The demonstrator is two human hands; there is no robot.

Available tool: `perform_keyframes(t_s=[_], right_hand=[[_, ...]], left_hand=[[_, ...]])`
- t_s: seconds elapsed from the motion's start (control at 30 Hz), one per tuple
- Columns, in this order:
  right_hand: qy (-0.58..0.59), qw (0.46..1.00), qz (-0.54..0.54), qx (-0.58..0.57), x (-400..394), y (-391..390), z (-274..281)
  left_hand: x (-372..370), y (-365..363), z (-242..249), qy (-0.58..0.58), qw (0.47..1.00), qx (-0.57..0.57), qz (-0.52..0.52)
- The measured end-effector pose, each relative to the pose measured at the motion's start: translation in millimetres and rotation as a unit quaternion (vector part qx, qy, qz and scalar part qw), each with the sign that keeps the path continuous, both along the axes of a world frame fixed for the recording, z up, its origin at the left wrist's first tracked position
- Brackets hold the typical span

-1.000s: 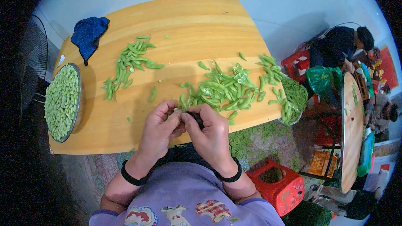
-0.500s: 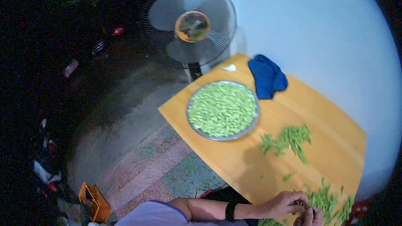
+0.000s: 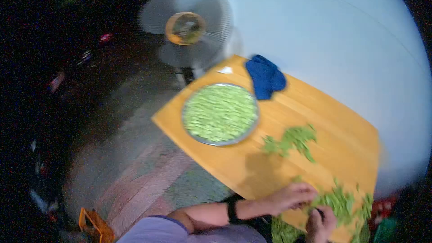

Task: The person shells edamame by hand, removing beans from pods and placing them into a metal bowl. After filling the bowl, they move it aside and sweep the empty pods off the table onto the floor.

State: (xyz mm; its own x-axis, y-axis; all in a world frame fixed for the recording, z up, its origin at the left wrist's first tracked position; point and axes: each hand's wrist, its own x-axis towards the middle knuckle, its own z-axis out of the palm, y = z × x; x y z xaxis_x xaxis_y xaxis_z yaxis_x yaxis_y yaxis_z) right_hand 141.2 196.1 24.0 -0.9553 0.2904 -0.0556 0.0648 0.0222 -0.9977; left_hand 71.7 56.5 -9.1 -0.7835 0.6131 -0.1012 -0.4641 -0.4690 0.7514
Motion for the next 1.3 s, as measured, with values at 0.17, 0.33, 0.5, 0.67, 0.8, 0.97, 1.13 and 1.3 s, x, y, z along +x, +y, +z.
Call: perform_keyframes(t_s=[0.17, 0.33, 0.5, 0.67, 0.8, 0.97, 1.13, 1.3], right_hand=[[-0.029, 0.993, 0.062, 0.097, 5, -11, 22], [0.110, 0.942, 0.142, 0.284, 0, -1, 26], [0.090, 0.939, 0.203, 0.261, -5, 8, 30], [-0.081, 0.954, 0.227, -0.179, -5, 18, 17], [-0.138, 0.879, 0.242, -0.386, -9, 24, 6], [-0.053, 0.991, 0.120, 0.018, -11, 3, 13], [-0.019, 0.990, 0.114, 0.076, -7, 6, 10], [-0.101, 0.990, 0.091, -0.039, -14, 9, 15]], left_hand=[[-2, -19, 28, 0.034, 0.995, -0.094, 0.005], [-3, -23, 35, 0.053, 0.993, -0.100, -0.025], [-3, -19, 30, 0.043, 0.992, -0.112, -0.036], [0, -13, 17, 0.050, 0.997, -0.043, -0.039], [-3, -8, 2, 0.014, 0.996, 0.050, -0.075], [-1, -1, 3, 0.034, 0.997, -0.073, -0.021], [-11, -6, 17, 0.039, 0.980, -0.178, -0.080], [-16, -10, 21, 0.109, 0.970, -0.194, -0.098]])
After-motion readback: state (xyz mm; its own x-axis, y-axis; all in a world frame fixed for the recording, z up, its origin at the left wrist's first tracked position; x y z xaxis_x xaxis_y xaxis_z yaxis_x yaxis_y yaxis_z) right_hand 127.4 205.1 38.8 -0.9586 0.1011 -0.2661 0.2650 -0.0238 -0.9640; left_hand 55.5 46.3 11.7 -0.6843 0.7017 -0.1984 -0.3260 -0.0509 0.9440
